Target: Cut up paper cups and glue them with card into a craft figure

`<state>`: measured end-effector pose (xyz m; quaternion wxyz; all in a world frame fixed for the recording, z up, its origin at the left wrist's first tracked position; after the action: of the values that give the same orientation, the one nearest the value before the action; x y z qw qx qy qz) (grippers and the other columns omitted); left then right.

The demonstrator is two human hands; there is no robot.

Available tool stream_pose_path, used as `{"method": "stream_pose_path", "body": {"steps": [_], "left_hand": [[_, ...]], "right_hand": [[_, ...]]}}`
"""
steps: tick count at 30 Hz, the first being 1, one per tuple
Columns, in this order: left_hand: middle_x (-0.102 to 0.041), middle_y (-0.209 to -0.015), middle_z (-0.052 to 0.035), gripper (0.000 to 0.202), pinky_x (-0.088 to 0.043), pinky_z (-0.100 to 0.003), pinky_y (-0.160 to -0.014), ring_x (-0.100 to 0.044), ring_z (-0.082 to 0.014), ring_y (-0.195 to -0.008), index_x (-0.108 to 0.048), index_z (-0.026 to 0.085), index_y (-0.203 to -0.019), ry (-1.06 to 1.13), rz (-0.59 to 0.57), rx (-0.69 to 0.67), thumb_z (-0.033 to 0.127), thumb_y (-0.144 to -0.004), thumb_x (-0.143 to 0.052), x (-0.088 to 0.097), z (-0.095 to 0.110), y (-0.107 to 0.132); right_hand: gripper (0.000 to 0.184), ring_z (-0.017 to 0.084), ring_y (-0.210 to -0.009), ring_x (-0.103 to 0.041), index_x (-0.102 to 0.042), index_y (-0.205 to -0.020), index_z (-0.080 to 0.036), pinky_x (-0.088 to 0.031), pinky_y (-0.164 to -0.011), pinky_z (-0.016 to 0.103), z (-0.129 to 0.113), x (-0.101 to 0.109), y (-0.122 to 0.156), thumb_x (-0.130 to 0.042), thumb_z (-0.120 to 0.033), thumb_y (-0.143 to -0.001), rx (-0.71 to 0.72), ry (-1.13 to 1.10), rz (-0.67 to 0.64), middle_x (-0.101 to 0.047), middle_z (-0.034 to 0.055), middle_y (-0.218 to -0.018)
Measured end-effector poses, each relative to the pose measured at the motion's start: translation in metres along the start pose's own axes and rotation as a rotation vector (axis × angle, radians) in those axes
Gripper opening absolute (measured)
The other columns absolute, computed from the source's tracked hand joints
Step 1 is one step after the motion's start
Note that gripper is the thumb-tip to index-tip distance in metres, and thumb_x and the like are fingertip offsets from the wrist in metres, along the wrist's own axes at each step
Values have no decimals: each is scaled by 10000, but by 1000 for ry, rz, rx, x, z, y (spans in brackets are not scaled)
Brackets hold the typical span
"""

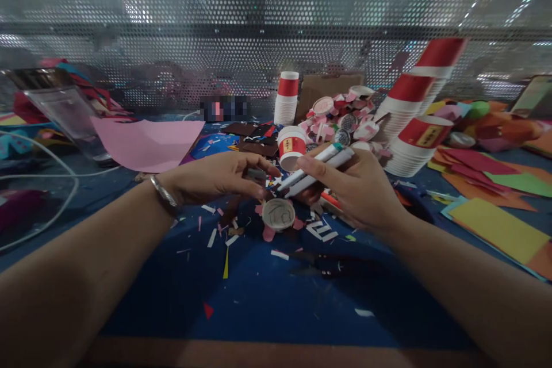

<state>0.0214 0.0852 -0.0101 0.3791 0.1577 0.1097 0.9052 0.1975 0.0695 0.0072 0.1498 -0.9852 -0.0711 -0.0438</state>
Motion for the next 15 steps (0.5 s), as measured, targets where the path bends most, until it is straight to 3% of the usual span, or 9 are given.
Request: {"method": "stream_pose_path", "body": {"steps": [5,8,12,15], "left_hand": [[-771,-1047,-73,366,-603,-252,-825,-752,-158,-920,-712,169,-1187,289,83,-71,62,-838,-687,8,4,-5],[-778,-1103,-95,322,-577,-283,-959,-751,-162,-1005,-729,142,-1163,345,138,-79,28,-877,-636,10,3,-8],[-788,-1078,-120,287,-594,-325,-953,-774,-192,-978,-706,129,-1189,344,147,-56,59,-923,-627,6,2,-8],[-781,-1077,-134,314,-626,-279,-812,-776,-197,-953,-667,129,-1242,301,146,-32,94,-931,-642,5,1,-6]], "right_hand": [[324,214,-657,-745,-746,-916,-189,-626,-558,322,-3,4,1,-845,-472,-793,-15,-105,46,-783,61,-798],[335,189,-631,-727,-748,-918,-183,-629,-568,313,-3,6,0,-854,-469,-779,-8,-139,62,-779,51,-796],[359,179,-590,-702,-741,-895,-185,-616,-553,313,-2,7,-1,-849,-503,-769,-9,-120,65,-750,31,-741],[366,200,-611,-712,-745,-881,-188,-610,-545,324,-2,7,-1,-835,-529,-781,-13,-61,55,-749,40,-734]]}}
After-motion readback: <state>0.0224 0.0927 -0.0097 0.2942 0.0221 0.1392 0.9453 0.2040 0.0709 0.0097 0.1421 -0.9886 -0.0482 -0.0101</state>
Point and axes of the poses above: each hand's wrist, its own y-axis away from the middle knuckle, its own x-axis out of the back of the hand, z = x × y, the point moved 8 cm from there along -y, towards the middle knuckle
